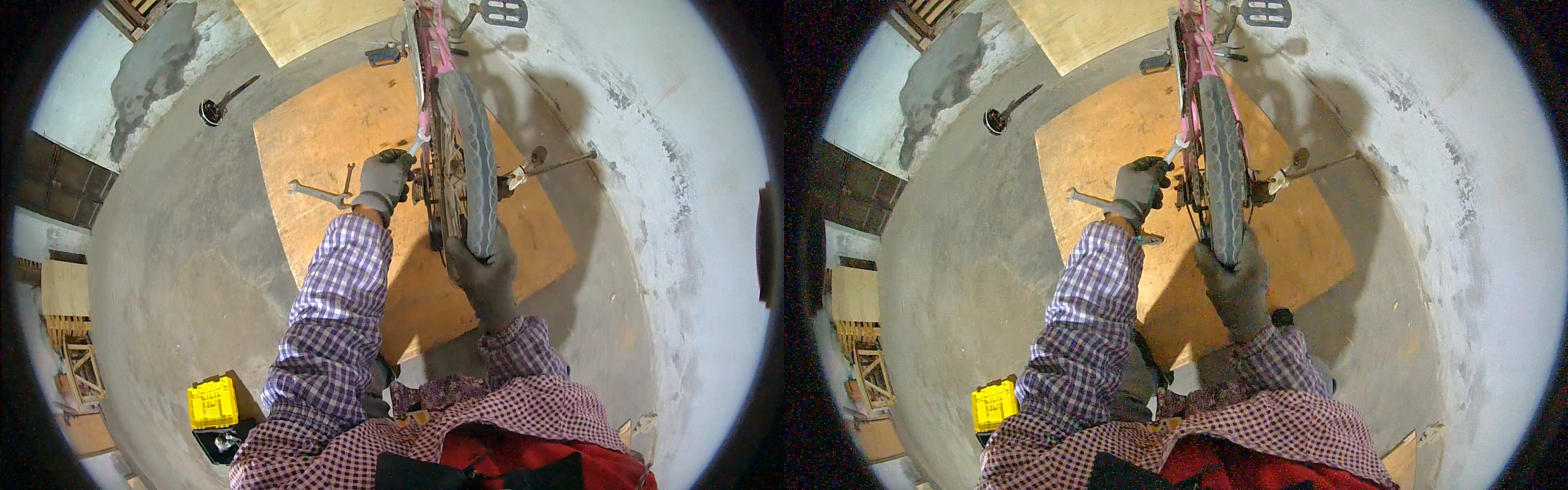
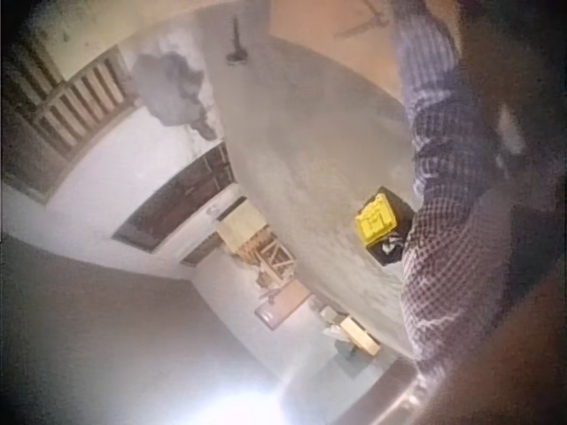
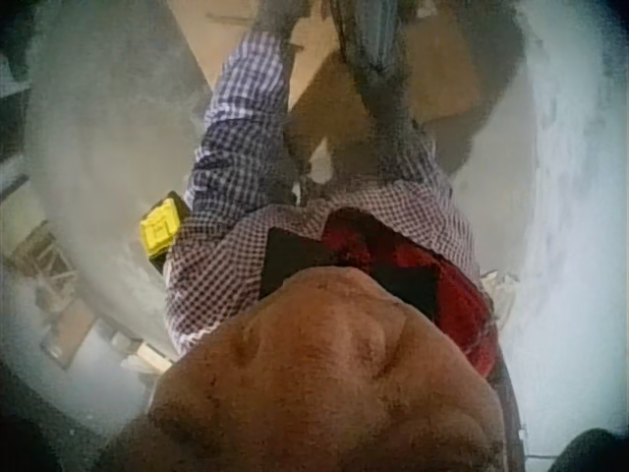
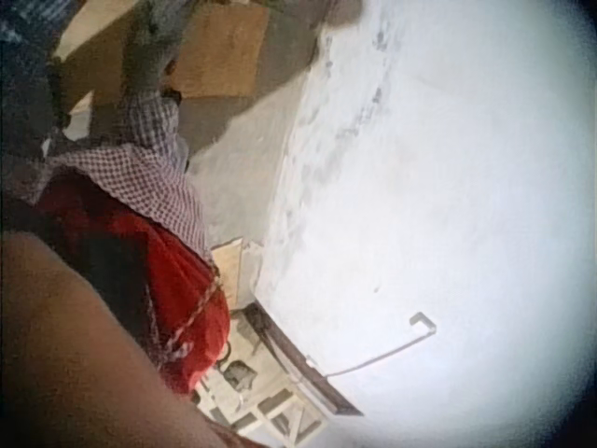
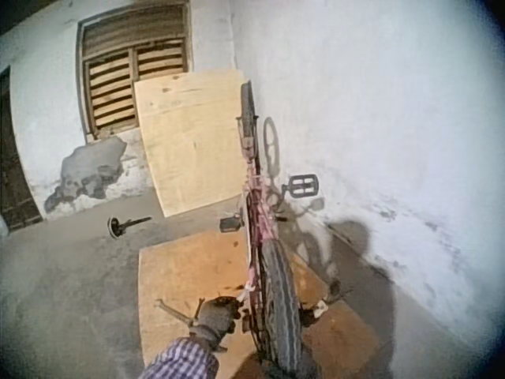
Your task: The person uses a wrench and screwdriver to adjust the rear wheel and brake assembly of a pink bicycle. They tighten bolts on the wheel hub and brake caliper, then test the wheel by spinning it.
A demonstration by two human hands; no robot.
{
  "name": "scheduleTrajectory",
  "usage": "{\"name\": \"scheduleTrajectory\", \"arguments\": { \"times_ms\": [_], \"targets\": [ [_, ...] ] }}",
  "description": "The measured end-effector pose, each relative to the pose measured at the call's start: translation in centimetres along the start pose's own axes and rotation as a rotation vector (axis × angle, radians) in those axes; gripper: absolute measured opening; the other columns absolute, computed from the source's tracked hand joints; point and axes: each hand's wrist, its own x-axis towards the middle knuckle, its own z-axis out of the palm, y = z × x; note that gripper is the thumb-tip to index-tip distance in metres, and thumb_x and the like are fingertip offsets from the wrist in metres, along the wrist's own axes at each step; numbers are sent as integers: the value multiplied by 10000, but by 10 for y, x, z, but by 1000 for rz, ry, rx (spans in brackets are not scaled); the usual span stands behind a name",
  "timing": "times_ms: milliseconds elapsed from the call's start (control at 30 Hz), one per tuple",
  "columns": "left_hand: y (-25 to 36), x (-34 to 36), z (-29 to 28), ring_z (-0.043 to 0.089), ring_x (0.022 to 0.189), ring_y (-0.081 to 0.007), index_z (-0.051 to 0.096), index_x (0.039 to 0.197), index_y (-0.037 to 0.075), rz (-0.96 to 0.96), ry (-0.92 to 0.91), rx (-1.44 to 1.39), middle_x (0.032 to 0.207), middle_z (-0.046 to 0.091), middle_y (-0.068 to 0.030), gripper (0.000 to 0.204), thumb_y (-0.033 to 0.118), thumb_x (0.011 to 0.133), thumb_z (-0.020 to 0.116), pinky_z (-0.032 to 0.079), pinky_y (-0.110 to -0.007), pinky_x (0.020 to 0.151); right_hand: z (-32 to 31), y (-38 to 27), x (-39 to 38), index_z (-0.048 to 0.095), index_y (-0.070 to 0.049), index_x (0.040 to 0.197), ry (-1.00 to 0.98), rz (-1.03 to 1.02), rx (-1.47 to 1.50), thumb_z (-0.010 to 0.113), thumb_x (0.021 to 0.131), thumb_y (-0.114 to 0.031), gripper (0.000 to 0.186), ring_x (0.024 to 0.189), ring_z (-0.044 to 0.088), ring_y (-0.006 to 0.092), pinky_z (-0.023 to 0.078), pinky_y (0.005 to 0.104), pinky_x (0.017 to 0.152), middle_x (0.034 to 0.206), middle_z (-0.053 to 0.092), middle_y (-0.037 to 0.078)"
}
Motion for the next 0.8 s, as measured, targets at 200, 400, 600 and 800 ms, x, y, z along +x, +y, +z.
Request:
{"name": "scheduleTrajectory", "arguments": {
  "times_ms": [200,400,600,800],
  "targets": [
    [10,66,15,522,462,-159,770,1046,28,34,-61,148,730,669,-81,271,270,1016,649,416,-323,415,0,-7,33,578,-33,1296,-68,255,65,756,913,-149,438,768,653,141,540,309,664,960,697,77],
    [12,112,15,496,460,-134,772,1103,48,-38,-74,-11,726,666,-51,299,314,1023,663,403,-314,414,8,10,66,539,-50,1396,-38,320,73,761,899,-103,547,829,665,138,557,312,699,1126,706,88],
    [-1,137,2,459,461,-108,763,1145,35,52,-104,45,734,672,-48,275,263,1037,654,362,-286,421,15,27,87,525,-52,1413,-69,376,120,768,897,-119,574,836,667,139,559,309,696,1132,699,82],
    [-10,141,-11,451,459,-103,758,1161,36,35,-149,-6,734,669,-48,250,222,1041,641,361,-280,416,26,24,85,539,-49,1391,-60,372,46,774,895,-141,556,750,634,107,525,286,622,1021,698,68]
  ]
}}
